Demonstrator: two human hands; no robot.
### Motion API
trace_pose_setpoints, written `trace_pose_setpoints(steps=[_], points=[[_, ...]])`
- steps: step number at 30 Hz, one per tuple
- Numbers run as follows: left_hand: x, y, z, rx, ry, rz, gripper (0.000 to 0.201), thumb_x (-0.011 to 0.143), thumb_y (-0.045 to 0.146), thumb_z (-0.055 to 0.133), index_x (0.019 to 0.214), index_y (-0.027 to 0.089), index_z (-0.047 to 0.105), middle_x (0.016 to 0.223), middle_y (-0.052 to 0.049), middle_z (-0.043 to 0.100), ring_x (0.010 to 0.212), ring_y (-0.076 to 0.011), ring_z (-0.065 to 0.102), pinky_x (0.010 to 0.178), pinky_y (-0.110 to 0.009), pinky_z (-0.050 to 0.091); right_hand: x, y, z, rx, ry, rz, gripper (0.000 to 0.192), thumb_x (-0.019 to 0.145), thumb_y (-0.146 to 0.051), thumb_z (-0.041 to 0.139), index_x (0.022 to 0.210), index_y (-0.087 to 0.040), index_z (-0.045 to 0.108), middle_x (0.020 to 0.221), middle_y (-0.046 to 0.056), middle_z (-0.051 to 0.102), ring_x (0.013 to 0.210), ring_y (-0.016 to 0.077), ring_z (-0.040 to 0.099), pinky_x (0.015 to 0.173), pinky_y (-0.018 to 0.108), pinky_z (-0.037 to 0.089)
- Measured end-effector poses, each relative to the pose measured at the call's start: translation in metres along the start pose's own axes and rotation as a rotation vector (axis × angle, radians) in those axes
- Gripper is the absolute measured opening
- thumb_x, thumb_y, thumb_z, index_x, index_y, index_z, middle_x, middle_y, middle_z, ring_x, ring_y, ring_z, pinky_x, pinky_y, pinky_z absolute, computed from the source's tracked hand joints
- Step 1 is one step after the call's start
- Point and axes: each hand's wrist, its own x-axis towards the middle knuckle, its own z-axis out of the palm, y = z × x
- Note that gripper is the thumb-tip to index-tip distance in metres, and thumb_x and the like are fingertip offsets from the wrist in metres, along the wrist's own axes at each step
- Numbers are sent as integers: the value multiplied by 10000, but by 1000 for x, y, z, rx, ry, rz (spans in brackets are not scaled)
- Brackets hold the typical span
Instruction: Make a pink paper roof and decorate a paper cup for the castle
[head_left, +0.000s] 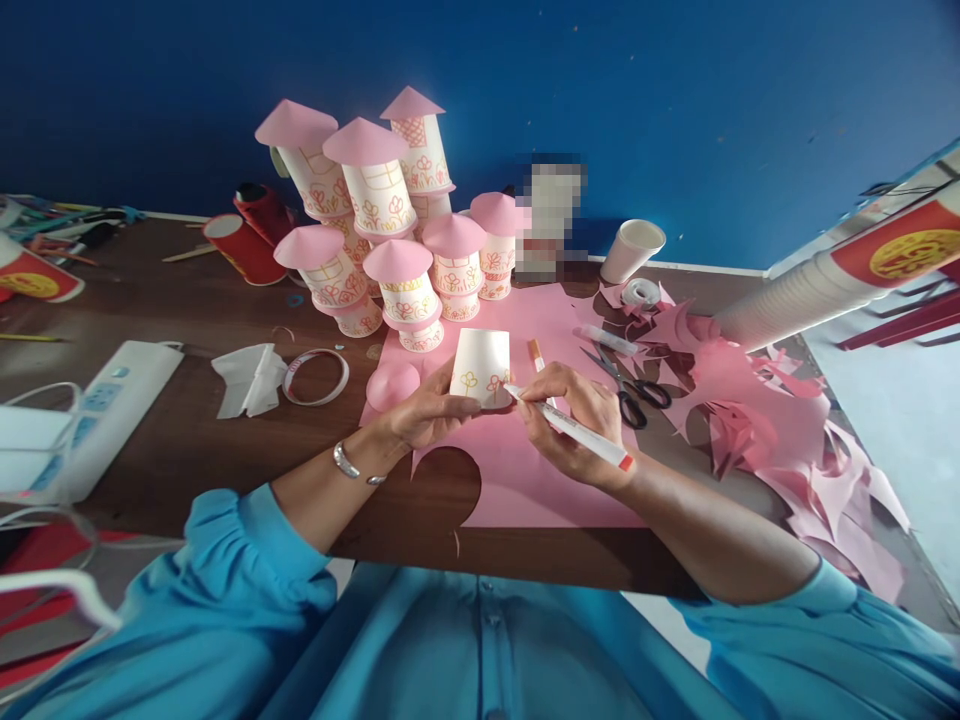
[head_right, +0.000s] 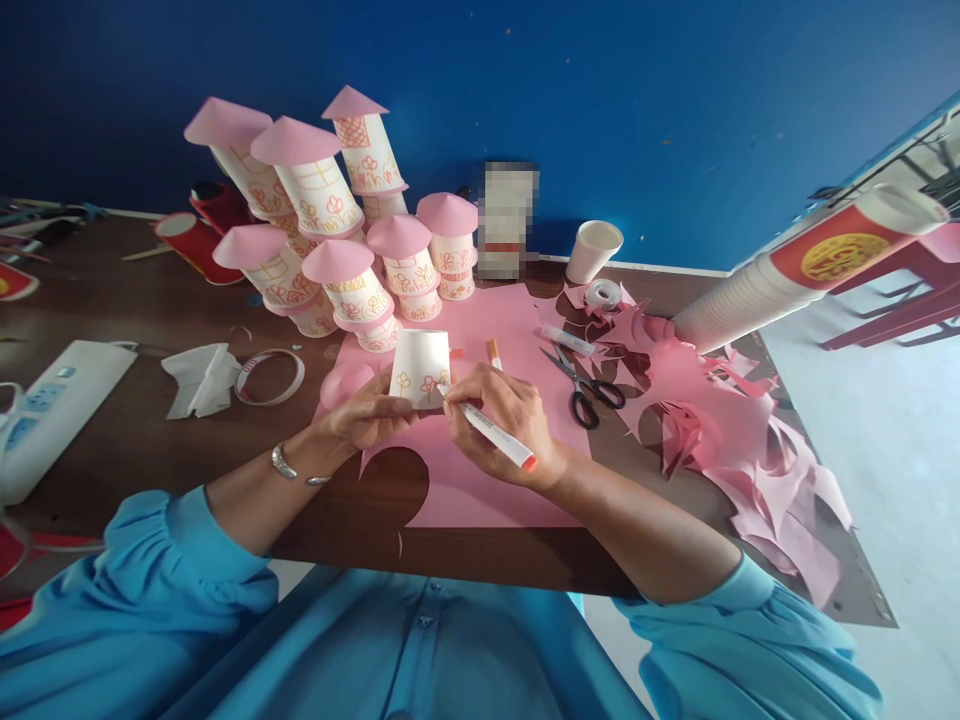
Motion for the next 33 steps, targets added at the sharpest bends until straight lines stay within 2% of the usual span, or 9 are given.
trace_pose_setpoints(steps=[6,13,17,20,25,29,33], points=[[0,0,0,-13,19,0,680,741,265,889,1367,211,630,993,-59,795,990,-274,772,925,-410,608,1,-3,-1,-5,-10,11,197,887,-66,625,934,-250,573,779,-16,704,627,134,685,586,245,554],[0,0,0,-14,8,11,706,751,272,889,1399,223,615,960,-47,791,1054,-297,758,991,-453,584,3,-5,-2,12,-15,-10,194,876,-54,632,924,-236,581,757,-11,694,618,128,682,566,231,534],[0,0,2,-9,10,6,701,759,273,878,1403,224,606,1036,-65,791,1092,-305,750,1005,-466,584,3,-5,-2,12,-16,-12,198,875,-54,630,928,-238,582,757,-17,690,621,125,680,568,229,534],[0,1,3,-9,19,19,711,749,274,884,1401,219,606,1082,-85,790,1070,-301,756,971,-443,600,3,-4,0,19,-2,-28,203,877,-49,623,927,-240,576,748,-24,677,610,120,667,567,229,534],[1,2,3,-9,29,6,709,757,256,887,1406,226,604,1011,-61,797,1022,-290,767,957,-431,600,3,-4,1,45,-4,-29,190,887,-60,620,926,-240,573,751,-21,668,619,123,665,564,234,532],[1,1,4,-22,25,22,654,757,244,891,1361,230,640,966,-45,793,982,-279,773,967,-444,599,3,-7,-5,150,-22,23,139,921,-111,626,963,-239,594,784,-8,685,657,133,675,596,252,543],[1,1,4,-48,67,29,620,753,245,888,1329,219,659,1043,-66,797,1072,-298,757,1026,-484,580,1,-5,-9,198,22,146,99,960,-166,641,1028,-234,616,838,0,693,677,133,654,636,281,541]])
